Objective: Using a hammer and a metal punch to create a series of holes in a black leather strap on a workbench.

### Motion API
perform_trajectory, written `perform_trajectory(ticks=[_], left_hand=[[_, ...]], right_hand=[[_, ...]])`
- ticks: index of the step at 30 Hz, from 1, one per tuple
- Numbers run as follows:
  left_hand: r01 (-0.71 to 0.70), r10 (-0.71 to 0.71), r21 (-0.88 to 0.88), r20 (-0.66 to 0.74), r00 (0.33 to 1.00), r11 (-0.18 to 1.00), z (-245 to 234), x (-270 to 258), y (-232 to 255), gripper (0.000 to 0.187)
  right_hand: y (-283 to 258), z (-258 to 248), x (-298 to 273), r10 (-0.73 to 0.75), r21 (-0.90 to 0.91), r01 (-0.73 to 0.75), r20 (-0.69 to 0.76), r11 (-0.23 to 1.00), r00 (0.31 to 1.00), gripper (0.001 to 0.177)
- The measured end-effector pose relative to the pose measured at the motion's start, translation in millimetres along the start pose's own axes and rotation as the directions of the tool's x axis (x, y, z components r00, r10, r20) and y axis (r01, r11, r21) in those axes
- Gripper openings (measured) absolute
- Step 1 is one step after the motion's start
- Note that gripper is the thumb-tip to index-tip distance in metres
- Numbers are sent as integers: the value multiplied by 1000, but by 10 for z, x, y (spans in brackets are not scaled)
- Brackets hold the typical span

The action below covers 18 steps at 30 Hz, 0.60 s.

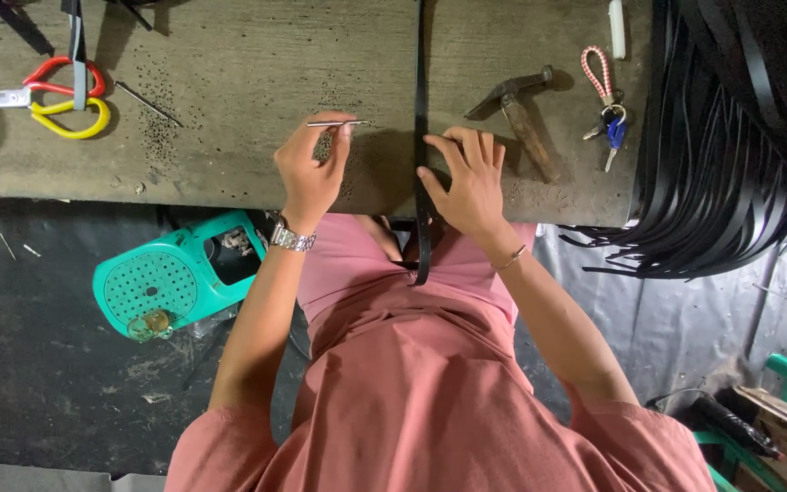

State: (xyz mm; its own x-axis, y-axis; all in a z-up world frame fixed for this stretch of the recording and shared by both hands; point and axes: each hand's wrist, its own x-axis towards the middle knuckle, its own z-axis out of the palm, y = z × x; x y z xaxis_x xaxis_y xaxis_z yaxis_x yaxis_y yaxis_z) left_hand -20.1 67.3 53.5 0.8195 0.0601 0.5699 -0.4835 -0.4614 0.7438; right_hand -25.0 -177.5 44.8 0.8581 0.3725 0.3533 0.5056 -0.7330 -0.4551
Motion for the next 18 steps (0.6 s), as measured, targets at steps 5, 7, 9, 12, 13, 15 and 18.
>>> perform_trajectory(ticks=[5,7,9,12,13,15,18], left_hand=[[116,-106,-109,95,990,987,230,35,-4,24],[139,-123,-137,118,985,981,347,65,-18,24],[160,-136,-166,144,980,973,447,113,-18,25],[241,-190,-216,232,954,946,546,135,11,28],[244,-192,-217,235,953,945,567,125,15,24],[245,-194,-213,235,953,946,589,108,2,21],[245,-200,-184,234,951,952,587,80,-10,18]], right_hand=[[-7,0,-12,28,-4,-28,25,1000,999,46],[-34,-13,-5,1,-20,-1,13,1000,1000,42],[-37,-8,-3,-23,-39,22,-3,999,1000,38],[-29,16,-44,-63,-75,60,-29,995,998,26],[-32,12,-51,-79,-80,76,-33,994,996,24],[-33,7,-47,-99,-82,96,-38,992,994,21],[-28,1,-61,-112,-72,109,-44,991,993,20]])
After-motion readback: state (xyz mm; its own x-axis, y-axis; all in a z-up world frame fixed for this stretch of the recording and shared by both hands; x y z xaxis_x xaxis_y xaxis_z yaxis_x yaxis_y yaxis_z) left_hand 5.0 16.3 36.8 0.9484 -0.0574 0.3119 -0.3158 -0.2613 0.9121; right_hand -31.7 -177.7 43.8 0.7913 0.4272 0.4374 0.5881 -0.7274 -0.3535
